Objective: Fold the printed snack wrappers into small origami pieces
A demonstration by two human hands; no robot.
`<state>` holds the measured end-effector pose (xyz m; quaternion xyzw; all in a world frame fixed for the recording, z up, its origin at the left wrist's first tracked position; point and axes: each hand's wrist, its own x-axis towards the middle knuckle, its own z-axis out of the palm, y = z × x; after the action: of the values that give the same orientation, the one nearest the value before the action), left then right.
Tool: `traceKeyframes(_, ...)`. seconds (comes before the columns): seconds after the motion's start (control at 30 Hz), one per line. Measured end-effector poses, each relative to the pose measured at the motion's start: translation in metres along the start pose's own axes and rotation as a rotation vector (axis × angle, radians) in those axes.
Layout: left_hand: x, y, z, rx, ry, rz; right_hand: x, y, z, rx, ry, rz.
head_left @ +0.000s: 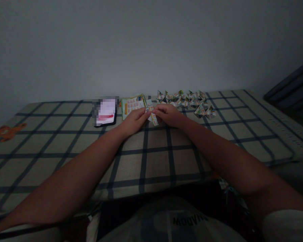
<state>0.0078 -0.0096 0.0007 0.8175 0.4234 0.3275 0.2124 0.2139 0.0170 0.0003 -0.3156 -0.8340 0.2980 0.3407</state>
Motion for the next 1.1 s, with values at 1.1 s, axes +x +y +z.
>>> traceKeyframes(1.1,0.002,-0.014,0.003,-0.177,0.259,-0.124,-0.002,0.003,-0.002,-0.038,-0.108,-0.010)
